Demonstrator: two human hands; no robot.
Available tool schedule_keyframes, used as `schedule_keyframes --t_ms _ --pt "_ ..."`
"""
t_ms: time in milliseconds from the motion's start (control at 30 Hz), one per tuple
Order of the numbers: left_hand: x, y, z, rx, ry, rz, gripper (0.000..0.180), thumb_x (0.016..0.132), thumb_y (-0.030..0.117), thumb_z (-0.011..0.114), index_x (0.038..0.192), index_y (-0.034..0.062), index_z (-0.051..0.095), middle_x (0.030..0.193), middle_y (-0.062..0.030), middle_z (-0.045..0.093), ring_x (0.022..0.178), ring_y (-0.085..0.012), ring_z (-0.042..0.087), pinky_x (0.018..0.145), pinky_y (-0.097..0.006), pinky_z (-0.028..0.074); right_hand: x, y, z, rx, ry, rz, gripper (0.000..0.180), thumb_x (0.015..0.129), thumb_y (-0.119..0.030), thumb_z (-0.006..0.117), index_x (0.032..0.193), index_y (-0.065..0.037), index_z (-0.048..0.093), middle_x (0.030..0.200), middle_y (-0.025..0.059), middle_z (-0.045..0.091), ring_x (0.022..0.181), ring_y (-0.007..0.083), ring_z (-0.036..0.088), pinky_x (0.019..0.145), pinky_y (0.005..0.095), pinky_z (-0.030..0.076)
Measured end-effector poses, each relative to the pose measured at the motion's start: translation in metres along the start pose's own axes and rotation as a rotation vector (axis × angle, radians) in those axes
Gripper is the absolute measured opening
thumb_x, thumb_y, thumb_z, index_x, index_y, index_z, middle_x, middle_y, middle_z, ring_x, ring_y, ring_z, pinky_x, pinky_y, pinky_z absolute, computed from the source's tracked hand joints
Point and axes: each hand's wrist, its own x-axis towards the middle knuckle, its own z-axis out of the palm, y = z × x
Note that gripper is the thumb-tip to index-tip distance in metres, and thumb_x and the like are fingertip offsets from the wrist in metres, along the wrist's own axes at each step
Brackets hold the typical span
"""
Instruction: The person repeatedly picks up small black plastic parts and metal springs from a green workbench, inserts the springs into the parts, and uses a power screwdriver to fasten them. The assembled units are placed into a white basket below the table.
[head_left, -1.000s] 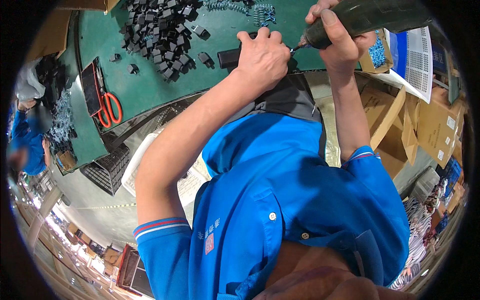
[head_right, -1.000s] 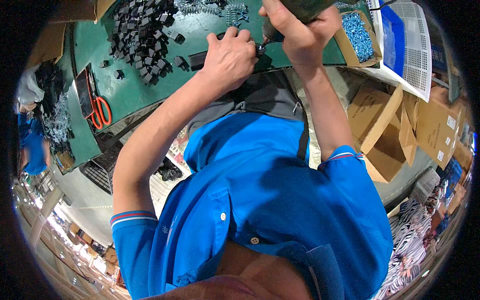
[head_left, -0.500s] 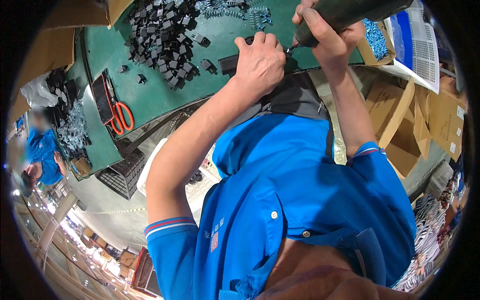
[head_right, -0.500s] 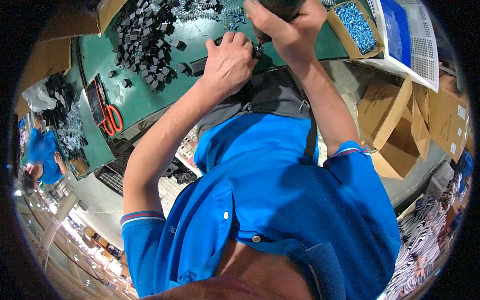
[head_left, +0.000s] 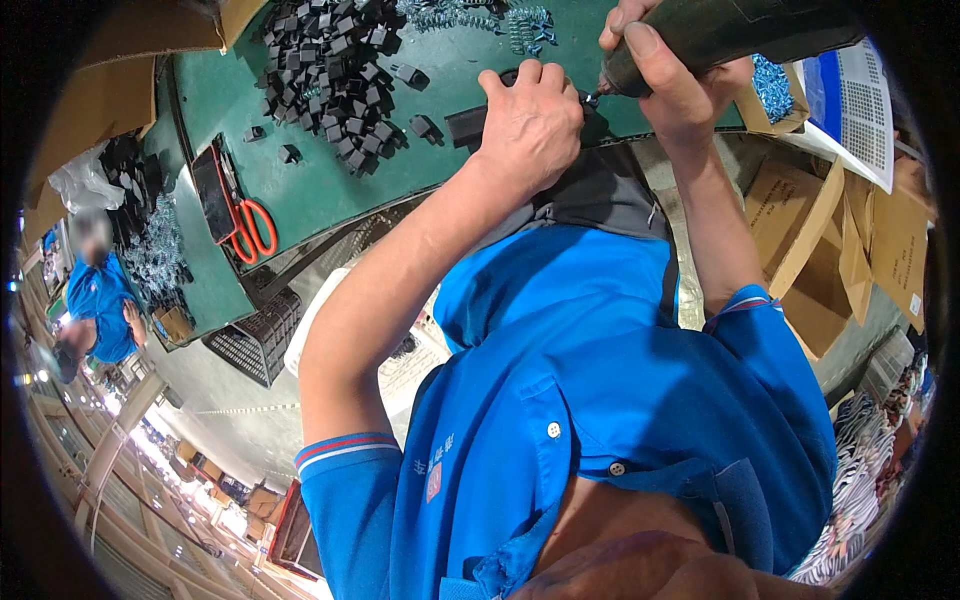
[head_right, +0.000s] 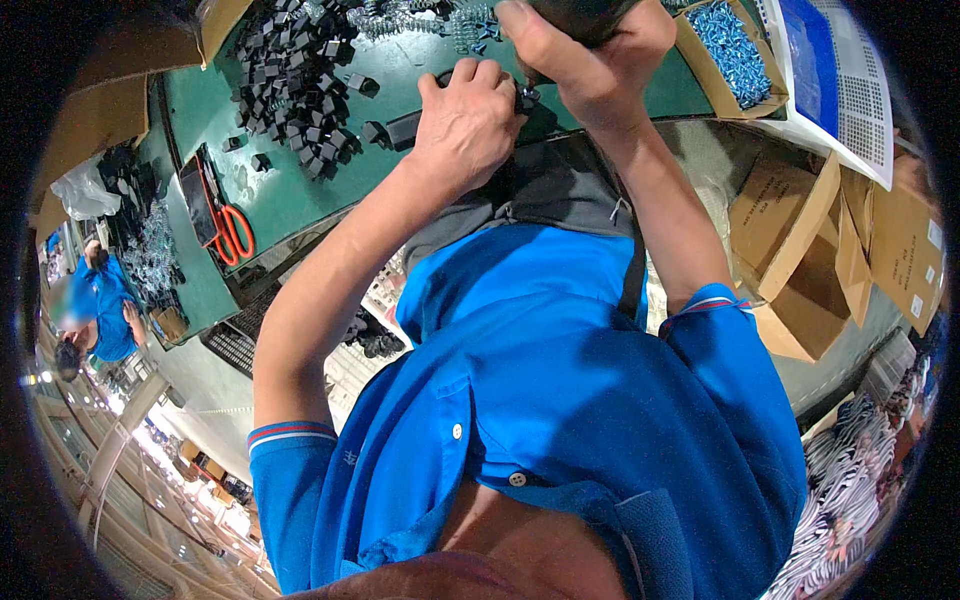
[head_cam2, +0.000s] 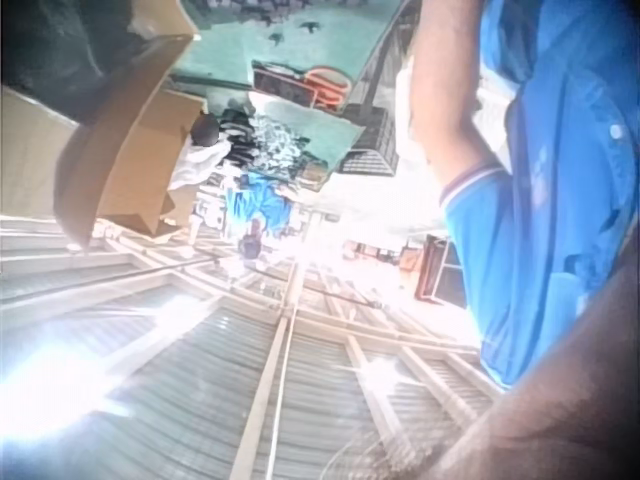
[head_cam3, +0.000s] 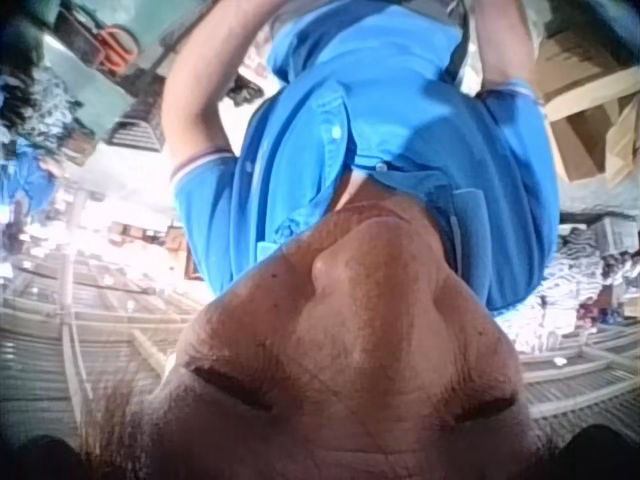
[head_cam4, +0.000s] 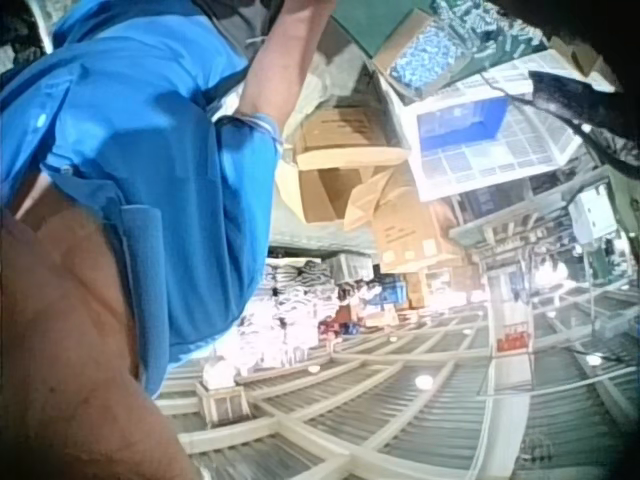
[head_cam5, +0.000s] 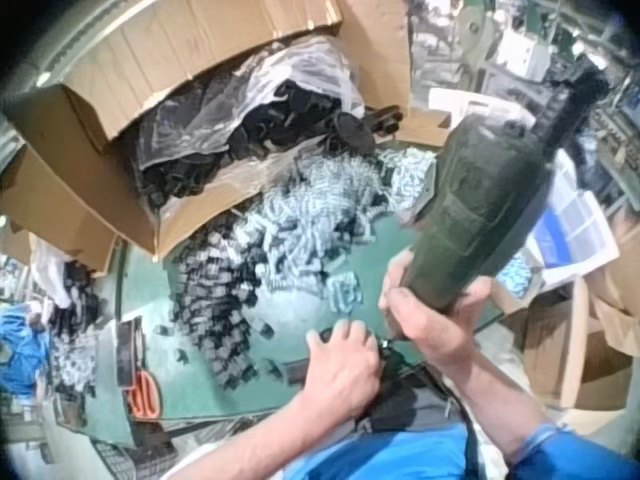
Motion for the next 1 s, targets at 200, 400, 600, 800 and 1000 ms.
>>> schedule_keyframes --t_ms 200,400,600,800,1000 --pt "-0.001 0.001 -0.001 -0.011 -0.007 -0.006 0.028 0.082 0.029 0.068 0.097 0.0058 0.067 0.1 -0.0065 0.057 0.102 -0.0262 0.054 0.075 -0.05 0.041 -0.001 0.008 -0.005 -0.031 -0.06 -0.036 0.017 0.082 0.005 0.062 0.098 0.004 0.06 0.082 0.0072 0.062 0.061 0.0097 0.057 0.051 0.0225 0.045" --pt "-0.001 -0.001 0.008 -0.056 0.143 0.025 0.016 0.074 0.018 0.063 0.083 0.0064 0.07 0.09 -0.0072 0.057 0.093 -0.025 0.055 0.074 -0.051 0.036 0.0 0.007 0.001 -0.056 0.011 -0.083 0.034 0.081 0.006 0.062 0.115 0.006 0.055 0.082 0.0063 0.062 0.066 0.0105 0.059 0.055 0.0232 0.047" --pt "-0.001 -0.001 0.009 -0.047 0.151 0.017 0.016 0.073 0.018 0.063 0.083 0.0072 0.07 0.089 -0.0066 0.057 0.091 -0.0252 0.055 0.074 -0.051 0.037 -0.001 0.019 -0.006 -0.2 -0.118 -0.086 0.028 0.078 0.006 0.065 0.105 0.002 0.059 0.083 0.0044 0.061 0.072 0.0132 0.058 0.066 0.0274 0.047" --pt "-0.001 -0.002 0.013 -0.087 0.179 0.013 0.017 0.073 0.018 0.063 0.085 0.0067 0.07 0.091 -0.0065 0.057 0.094 -0.0253 0.054 0.073 -0.051 0.036 -0.016 0.026 -0.009 -0.57 -0.313 -0.102 0.022 0.075 0.002 0.07 0.094 -0.004 0.061 0.087 0.0049 0.061 0.081 0.0171 0.057 0.082 0.0324 0.045" --pt "-0.001 -0.002 0.01 -0.071 0.091 0.004 0.017 0.074 0.018 0.062 0.085 0.0075 0.07 0.091 -0.0065 0.057 0.095 -0.0251 0.053 0.074 -0.052 0.036 -0.004 0.024 -0.011 -0.296 -0.303 -0.076 0.022 0.072 0.005 0.066 0.091 -0.004 0.061 0.085 0.0027 0.059 0.081 0.0152 0.058 0.088 0.0372 0.045"
